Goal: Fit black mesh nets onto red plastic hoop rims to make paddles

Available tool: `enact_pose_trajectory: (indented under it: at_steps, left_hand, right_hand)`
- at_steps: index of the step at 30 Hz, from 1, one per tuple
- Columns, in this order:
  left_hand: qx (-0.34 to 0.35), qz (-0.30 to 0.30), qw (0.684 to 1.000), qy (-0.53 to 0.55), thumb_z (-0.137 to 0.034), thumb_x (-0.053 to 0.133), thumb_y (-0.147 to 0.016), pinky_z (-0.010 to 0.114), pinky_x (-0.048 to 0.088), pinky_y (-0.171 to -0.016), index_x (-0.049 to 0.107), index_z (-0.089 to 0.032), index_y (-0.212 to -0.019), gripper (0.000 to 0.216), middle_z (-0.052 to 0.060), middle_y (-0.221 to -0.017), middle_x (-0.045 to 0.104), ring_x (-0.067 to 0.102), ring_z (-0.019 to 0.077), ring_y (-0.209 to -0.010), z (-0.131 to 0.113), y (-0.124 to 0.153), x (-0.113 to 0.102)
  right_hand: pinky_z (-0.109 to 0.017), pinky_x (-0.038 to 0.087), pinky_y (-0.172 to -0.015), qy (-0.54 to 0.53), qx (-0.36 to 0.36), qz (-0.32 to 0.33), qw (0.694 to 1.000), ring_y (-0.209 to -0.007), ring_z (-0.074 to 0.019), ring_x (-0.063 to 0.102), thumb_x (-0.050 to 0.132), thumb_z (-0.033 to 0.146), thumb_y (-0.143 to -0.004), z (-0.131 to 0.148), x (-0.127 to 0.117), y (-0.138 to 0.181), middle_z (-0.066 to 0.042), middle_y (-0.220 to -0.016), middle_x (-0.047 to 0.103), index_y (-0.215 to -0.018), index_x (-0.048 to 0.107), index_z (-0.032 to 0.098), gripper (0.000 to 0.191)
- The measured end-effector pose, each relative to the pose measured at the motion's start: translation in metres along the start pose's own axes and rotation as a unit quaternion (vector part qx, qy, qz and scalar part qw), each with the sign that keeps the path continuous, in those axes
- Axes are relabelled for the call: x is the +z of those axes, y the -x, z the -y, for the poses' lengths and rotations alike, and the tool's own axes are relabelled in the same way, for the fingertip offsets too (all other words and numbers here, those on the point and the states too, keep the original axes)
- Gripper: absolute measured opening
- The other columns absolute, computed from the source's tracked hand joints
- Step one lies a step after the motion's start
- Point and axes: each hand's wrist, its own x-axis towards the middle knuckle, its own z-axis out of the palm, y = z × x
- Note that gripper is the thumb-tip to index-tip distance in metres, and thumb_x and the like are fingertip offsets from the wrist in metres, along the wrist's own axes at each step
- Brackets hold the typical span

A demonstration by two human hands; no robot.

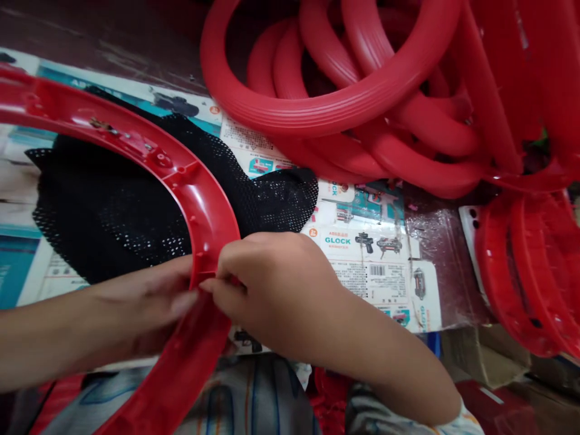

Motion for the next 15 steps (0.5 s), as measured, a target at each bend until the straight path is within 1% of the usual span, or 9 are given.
enact_pose_trajectory:
  at_steps: [2, 3, 5, 7, 9, 10, 12, 15]
  left_hand:
    - [-0.019, 0.007, 0.999, 0.040, -0.050, 0.065, -0.085, 0.022, 0.054, -0.076, 0.061, -0.026, -0.115, 0.038, 0.004, -0.100, 0.067, 0.066, 0.0137, -0.084, -0.004, -0.002, 0.005]
    - [-0.024, 0.001, 0.998, 0.056, -0.050, 0.065, -0.085, 0.023, 0.054, -0.075, 0.059, -0.027, -0.116, 0.039, 0.003, -0.101, 0.067, 0.066, 0.0124, -0.078, -0.004, -0.003, 0.007]
    - [-0.022, -0.036, 0.997, 0.066, -0.045, 0.069, -0.084, 0.024, 0.054, -0.072, 0.058, -0.028, -0.115, 0.037, 0.002, -0.100, 0.067, 0.064, 0.0103, -0.070, -0.005, -0.004, 0.010]
    - [-0.023, -0.076, 0.995, 0.056, -0.040, 0.074, -0.080, 0.022, 0.053, -0.069, 0.059, -0.026, -0.109, 0.036, 0.002, -0.097, 0.067, 0.063, 0.0096, -0.069, -0.006, -0.003, 0.011]
    - [-0.026, -0.099, 0.995, 0.019, -0.037, 0.077, -0.077, 0.019, 0.050, -0.065, 0.060, -0.024, -0.102, 0.034, 0.000, -0.092, 0.066, 0.061, 0.0094, -0.070, -0.007, -0.003, 0.012]
    - [-0.029, -0.097, 0.995, -0.004, -0.037, 0.077, -0.077, 0.019, 0.049, -0.065, 0.061, -0.023, -0.101, 0.032, 0.000, -0.090, 0.065, 0.060, 0.0095, -0.071, -0.008, -0.002, 0.012]
    - [-0.016, -0.063, 0.996, -0.053, -0.039, 0.073, -0.081, 0.019, 0.049, -0.070, 0.061, -0.023, -0.102, 0.029, -0.001, -0.088, 0.064, 0.060, 0.0105, -0.077, -0.009, -0.002, 0.013]
    - [0.020, -0.011, 0.992, -0.128, -0.040, 0.068, -0.086, 0.022, 0.049, -0.077, 0.058, -0.024, -0.112, 0.032, 0.000, -0.091, 0.063, 0.060, 0.0142, -0.091, -0.007, -0.001, 0.012]
  right_hand:
    - [-0.022, 0.031, -0.054, -0.013, -0.011, -0.025, 1.000, -0.052, -0.0060, 0.047, 0.066, 0.009, -0.077, -0.002, 0.002, 0.000, 0.004, -0.056, 0.058, -0.062, 0.066, 0.013, 0.016]
    - [-0.022, 0.031, -0.054, -0.016, -0.020, -0.033, 0.999, -0.053, -0.0061, 0.047, 0.066, 0.009, -0.077, -0.003, 0.002, 0.000, 0.003, -0.057, 0.058, -0.062, 0.066, 0.013, 0.015]
    - [-0.022, 0.033, -0.056, -0.009, -0.043, -0.037, 0.998, -0.056, -0.0069, 0.049, 0.065, 0.012, -0.080, -0.005, -0.001, 0.000, 0.002, -0.061, 0.059, -0.068, 0.068, 0.012, 0.013]
    - [-0.022, 0.034, -0.059, 0.007, -0.077, -0.021, 0.997, -0.062, -0.0079, 0.050, 0.062, 0.014, -0.085, -0.005, -0.006, 0.001, 0.002, -0.066, 0.059, -0.075, 0.070, 0.013, 0.013]
    - [-0.023, 0.033, -0.061, 0.038, -0.109, -0.004, 0.993, -0.064, -0.0085, 0.048, 0.057, 0.011, -0.088, -0.004, -0.013, 0.003, 0.002, -0.068, 0.056, -0.077, 0.068, 0.014, 0.016]
    - [-0.023, 0.032, -0.060, 0.057, -0.121, -0.002, 0.991, -0.063, -0.0088, 0.045, 0.054, 0.009, -0.088, -0.004, -0.015, 0.005, 0.003, -0.068, 0.054, -0.075, 0.067, 0.015, 0.019]
    - [-0.025, 0.030, -0.059, 0.095, -0.148, -0.013, 0.984, -0.061, -0.0097, 0.039, 0.050, 0.008, -0.088, -0.003, -0.017, 0.007, 0.003, -0.066, 0.048, -0.071, 0.063, 0.015, 0.023]
    - [-0.026, 0.029, -0.059, 0.123, -0.194, -0.047, 0.972, -0.062, -0.0109, 0.038, 0.044, 0.009, -0.091, -0.002, -0.015, 0.009, 0.003, -0.067, 0.047, -0.070, 0.060, 0.017, 0.027]
